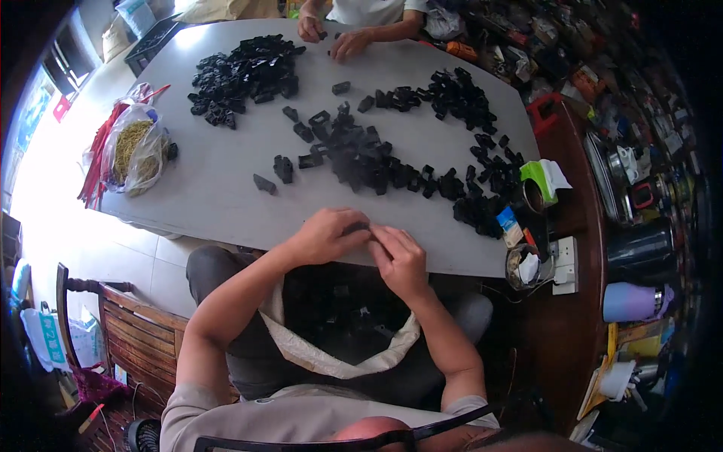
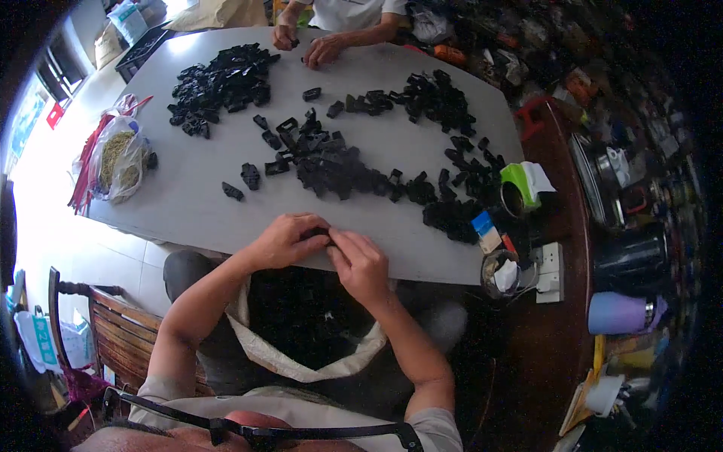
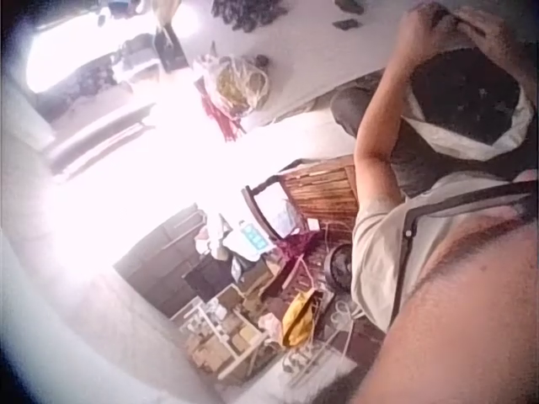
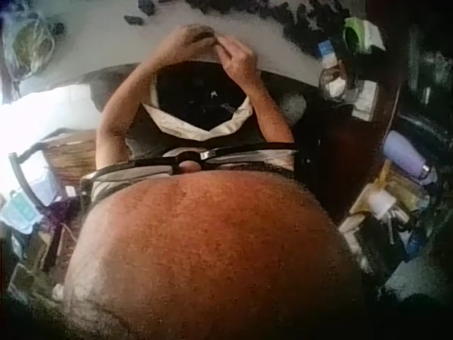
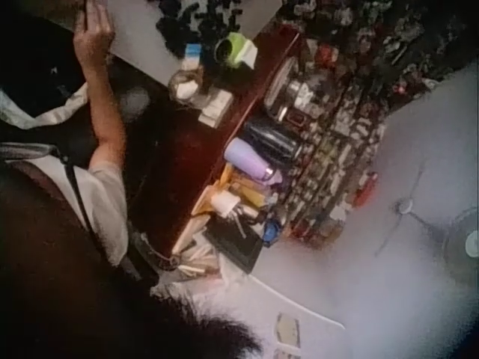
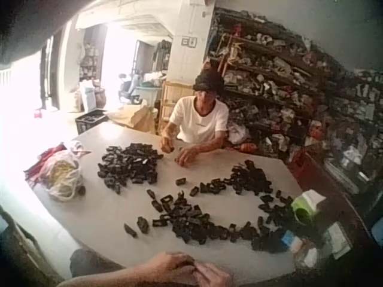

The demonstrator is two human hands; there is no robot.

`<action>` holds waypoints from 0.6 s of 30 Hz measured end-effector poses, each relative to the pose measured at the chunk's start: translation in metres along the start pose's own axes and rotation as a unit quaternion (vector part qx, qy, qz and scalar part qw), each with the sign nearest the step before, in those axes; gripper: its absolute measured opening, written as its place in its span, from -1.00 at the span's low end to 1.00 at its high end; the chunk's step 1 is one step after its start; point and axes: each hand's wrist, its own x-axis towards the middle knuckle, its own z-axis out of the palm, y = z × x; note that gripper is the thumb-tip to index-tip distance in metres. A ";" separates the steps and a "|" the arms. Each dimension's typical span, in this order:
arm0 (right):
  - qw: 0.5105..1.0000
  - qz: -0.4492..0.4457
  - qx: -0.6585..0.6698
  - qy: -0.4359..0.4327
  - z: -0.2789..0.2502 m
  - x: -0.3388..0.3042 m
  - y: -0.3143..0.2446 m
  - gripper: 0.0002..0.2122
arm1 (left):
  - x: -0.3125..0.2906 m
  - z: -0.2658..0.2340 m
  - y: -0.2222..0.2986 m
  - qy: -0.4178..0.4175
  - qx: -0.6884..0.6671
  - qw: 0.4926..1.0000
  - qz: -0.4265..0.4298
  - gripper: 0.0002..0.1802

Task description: The person sorts small black plastic components by hand from a table into a white bag.

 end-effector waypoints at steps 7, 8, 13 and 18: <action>0.945 0.192 0.238 -0.118 -0.018 0.005 0.004 -0.68 | -0.005 0.005 0.018 -0.016 -0.157 0.987 -0.028 -0.64; 0.952 0.182 0.221 -0.108 -0.017 0.004 0.002 -0.71 | -0.006 0.005 0.019 -0.021 -0.159 0.987 -0.025 -0.64; 0.964 0.160 0.186 -0.100 -0.008 -0.003 0.002 -0.75 | -0.015 0.009 0.007 0.000 -0.205 0.974 -0.101 -0.68; 0.934 0.084 0.225 -0.266 -0.032 0.001 0.005 -0.78 | -0.026 -0.062 0.041 0.067 0.128 0.962 -0.230 -0.76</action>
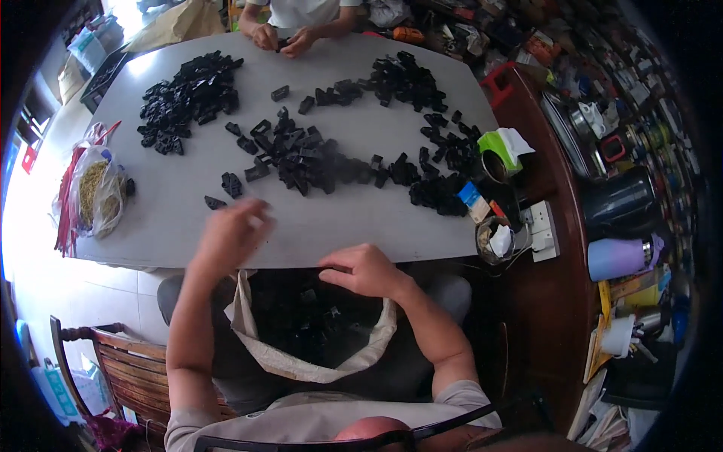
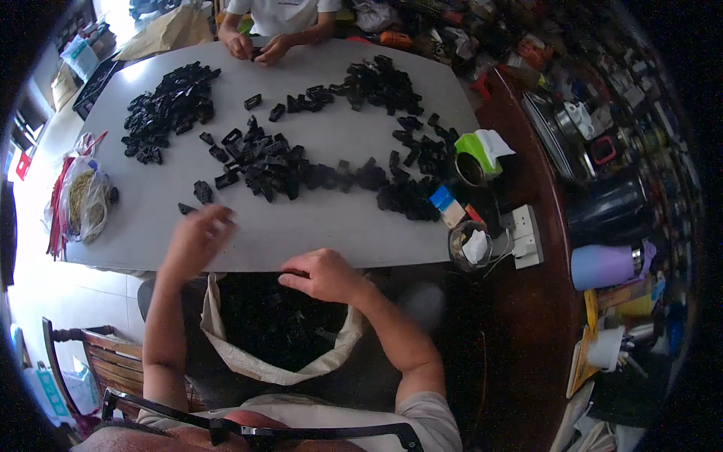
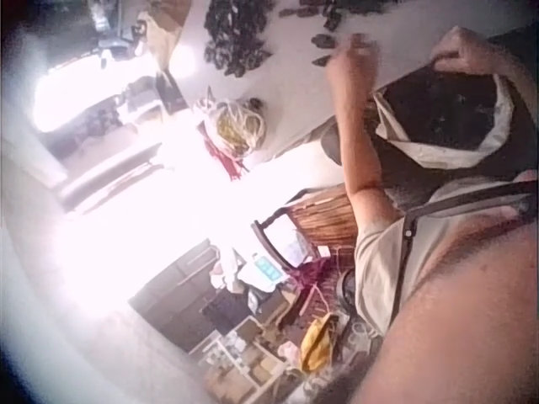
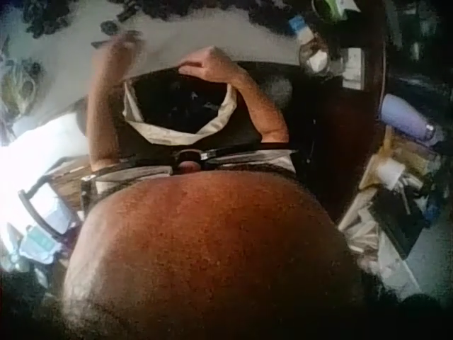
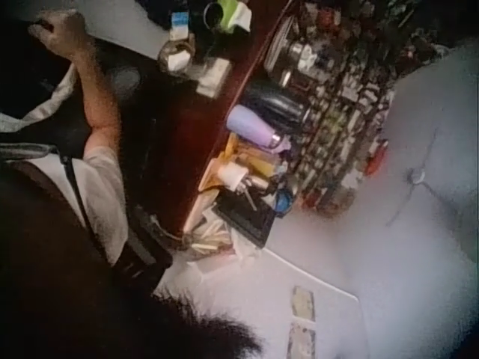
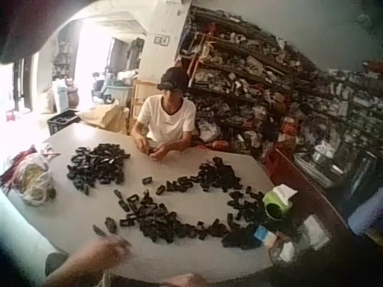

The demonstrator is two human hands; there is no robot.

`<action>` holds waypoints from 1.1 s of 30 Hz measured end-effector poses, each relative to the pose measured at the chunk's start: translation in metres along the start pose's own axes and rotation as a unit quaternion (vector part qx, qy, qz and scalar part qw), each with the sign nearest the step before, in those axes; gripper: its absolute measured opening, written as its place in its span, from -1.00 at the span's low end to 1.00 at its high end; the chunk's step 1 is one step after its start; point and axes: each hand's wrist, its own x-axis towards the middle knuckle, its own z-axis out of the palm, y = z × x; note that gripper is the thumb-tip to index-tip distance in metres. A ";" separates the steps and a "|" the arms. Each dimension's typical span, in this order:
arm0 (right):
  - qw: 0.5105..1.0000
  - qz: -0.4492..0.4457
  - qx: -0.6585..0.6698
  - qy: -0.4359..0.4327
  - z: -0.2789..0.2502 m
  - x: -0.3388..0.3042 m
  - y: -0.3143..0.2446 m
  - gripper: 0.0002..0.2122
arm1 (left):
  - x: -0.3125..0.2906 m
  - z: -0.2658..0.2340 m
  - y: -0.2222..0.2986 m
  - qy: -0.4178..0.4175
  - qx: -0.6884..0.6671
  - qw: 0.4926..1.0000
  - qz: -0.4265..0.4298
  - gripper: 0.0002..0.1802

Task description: The person sorts small black plastic components by hand from a table into a white bag.

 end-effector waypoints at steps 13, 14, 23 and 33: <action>0.846 0.172 -0.385 0.328 -0.031 0.031 0.063 -0.67 | -0.003 -0.017 -0.048 0.116 0.241 0.964 -0.009 -0.71; 0.842 0.167 -0.390 0.332 -0.028 0.029 0.064 -0.71 | -0.003 -0.013 -0.045 0.114 0.235 0.965 0.006 -0.70; 0.885 0.170 -0.308 0.306 -0.022 0.018 0.052 -0.82 | 0.013 0.021 -0.041 0.151 0.152 0.977 -0.006 -0.74; 0.907 0.154 -0.200 0.338 -0.024 0.010 0.053 -0.80 | 0.017 0.037 -0.031 0.152 0.198 0.964 0.095 -0.83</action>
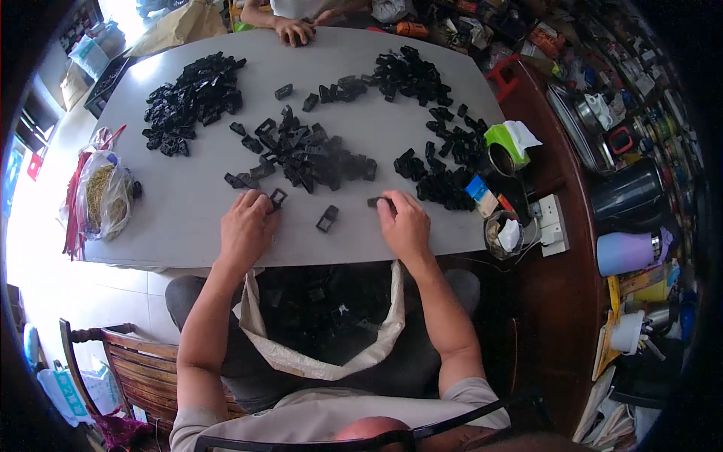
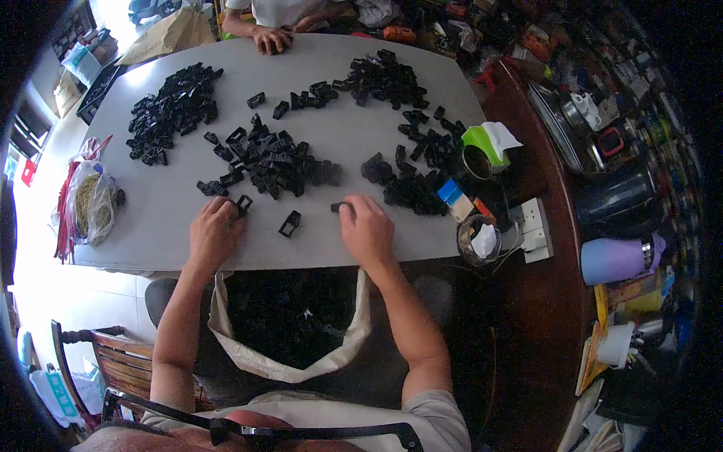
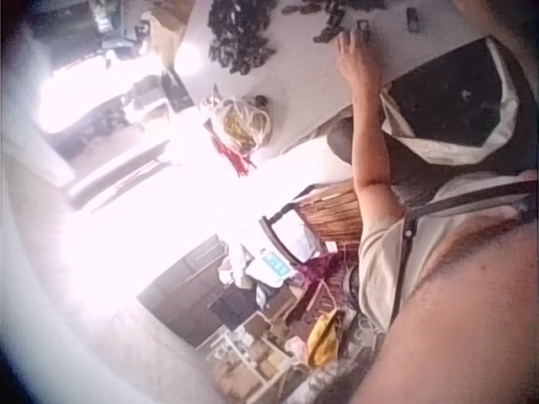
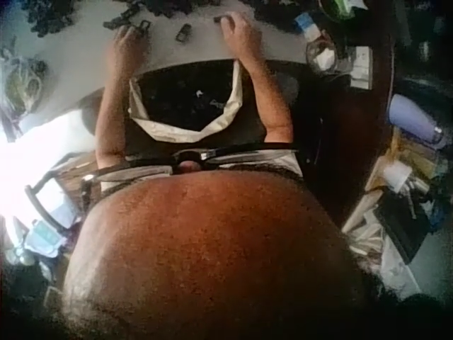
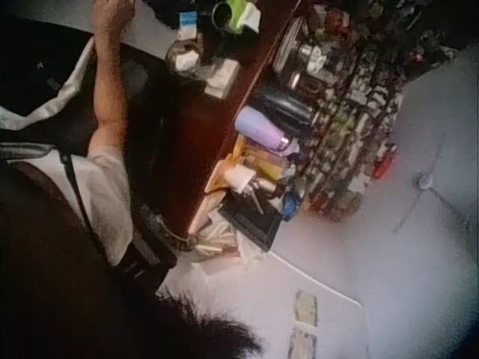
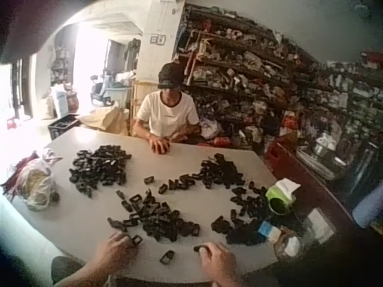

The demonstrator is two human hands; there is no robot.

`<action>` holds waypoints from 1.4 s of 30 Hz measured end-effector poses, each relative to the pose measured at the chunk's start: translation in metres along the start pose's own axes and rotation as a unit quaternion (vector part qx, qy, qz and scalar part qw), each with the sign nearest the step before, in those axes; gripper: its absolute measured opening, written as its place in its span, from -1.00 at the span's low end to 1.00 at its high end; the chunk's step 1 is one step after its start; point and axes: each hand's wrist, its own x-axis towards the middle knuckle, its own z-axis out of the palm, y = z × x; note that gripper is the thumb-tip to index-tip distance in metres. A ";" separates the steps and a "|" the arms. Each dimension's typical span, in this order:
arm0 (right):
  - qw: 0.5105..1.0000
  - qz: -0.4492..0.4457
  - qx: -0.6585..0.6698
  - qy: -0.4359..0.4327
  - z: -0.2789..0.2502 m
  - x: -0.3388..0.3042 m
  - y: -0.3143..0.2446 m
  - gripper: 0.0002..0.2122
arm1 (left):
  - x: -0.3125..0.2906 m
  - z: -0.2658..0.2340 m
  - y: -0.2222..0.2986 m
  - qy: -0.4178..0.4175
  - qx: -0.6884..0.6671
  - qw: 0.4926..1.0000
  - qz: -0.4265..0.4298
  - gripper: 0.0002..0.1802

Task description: The person sorts small black plastic components by hand from a table into a white bag.

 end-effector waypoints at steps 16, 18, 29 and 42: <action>0.993 -0.083 0.086 0.021 -0.003 -0.019 -0.027 -0.70 | -0.007 -0.007 0.028 -0.053 -0.237 0.970 -0.018 -0.61; 0.967 -0.219 0.129 0.026 -0.006 -0.028 -0.050 -0.65 | -0.013 -0.007 0.035 -0.082 -0.279 0.957 -0.002 -0.61; 0.956 -0.232 0.178 0.027 -0.003 -0.044 -0.066 -0.66 | -0.024 0.007 0.049 -0.165 -0.491 0.856 -0.007 -0.62; 0.961 -0.145 0.232 -0.033 -0.001 -0.055 -0.069 -0.69 | -0.025 0.006 0.044 -0.181 -0.502 0.846 -0.019 -0.61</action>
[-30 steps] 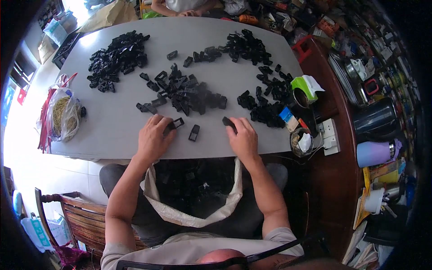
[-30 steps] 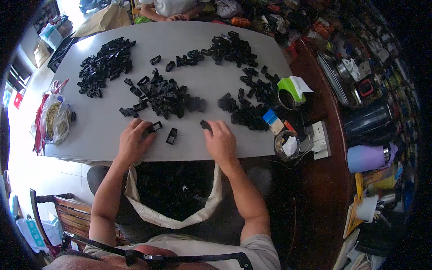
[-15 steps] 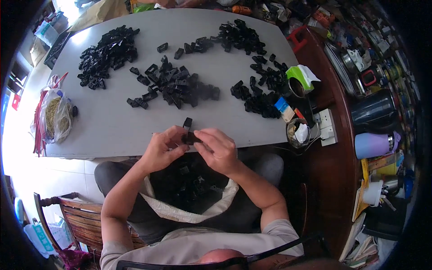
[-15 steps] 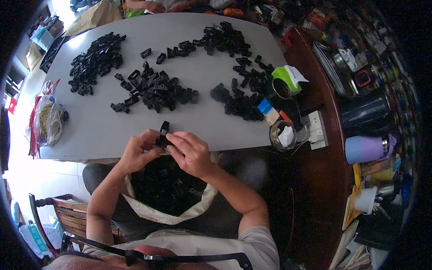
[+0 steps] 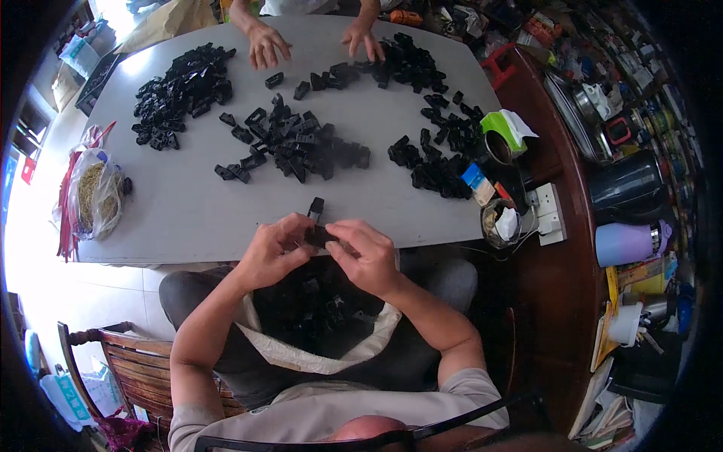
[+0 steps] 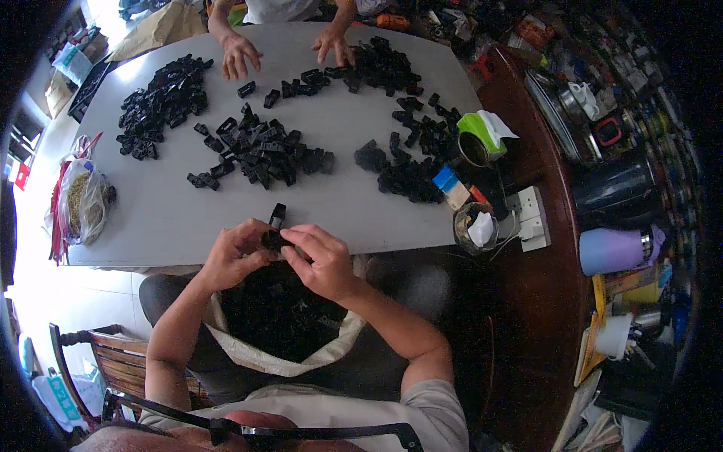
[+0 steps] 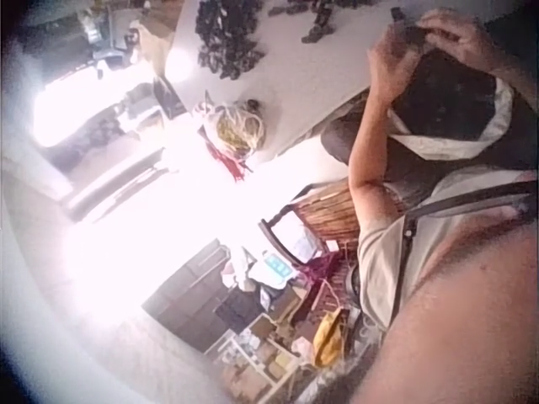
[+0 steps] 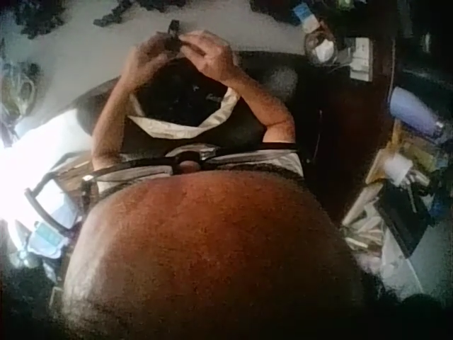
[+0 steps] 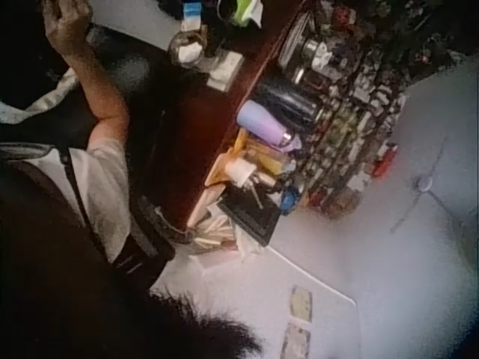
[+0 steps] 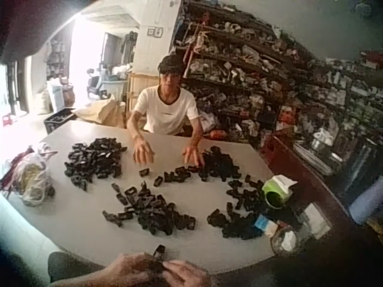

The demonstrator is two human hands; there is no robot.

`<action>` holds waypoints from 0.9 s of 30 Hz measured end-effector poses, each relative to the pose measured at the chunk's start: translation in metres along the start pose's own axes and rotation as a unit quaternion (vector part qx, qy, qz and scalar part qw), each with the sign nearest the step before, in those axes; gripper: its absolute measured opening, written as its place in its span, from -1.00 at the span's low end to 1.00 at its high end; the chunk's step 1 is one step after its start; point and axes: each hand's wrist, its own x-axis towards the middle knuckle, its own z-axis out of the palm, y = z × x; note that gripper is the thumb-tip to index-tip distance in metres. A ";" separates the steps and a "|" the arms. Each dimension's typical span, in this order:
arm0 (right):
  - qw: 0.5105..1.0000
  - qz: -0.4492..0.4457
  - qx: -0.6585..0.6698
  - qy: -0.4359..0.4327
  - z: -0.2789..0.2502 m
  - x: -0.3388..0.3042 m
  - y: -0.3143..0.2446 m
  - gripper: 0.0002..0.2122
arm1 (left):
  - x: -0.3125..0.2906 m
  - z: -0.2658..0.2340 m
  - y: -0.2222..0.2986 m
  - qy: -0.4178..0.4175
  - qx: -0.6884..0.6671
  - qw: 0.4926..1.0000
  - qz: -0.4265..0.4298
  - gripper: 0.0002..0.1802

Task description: The person sorts small black plastic components by hand from a table into a white bag.

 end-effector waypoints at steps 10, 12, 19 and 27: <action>0.980 -0.156 -0.123 0.005 0.007 -0.002 0.004 -0.70 | 0.000 0.006 0.002 0.003 -0.047 0.999 -0.024 -0.72; 0.997 0.065 0.031 -0.022 0.006 -0.001 -0.006 -0.72 | -0.002 0.004 0.007 -0.011 -0.043 0.999 -0.020 -0.73; 0.977 0.143 0.102 -0.121 0.003 -0.012 0.011 -0.71 | -0.002 0.006 0.011 -0.031 0.045 0.998 0.015 -0.69; 0.973 0.077 -0.086 -0.199 -0.034 0.003 0.022 -0.83 | 0.016 0.010 0.000 0.135 0.369 0.918 0.051 -0.44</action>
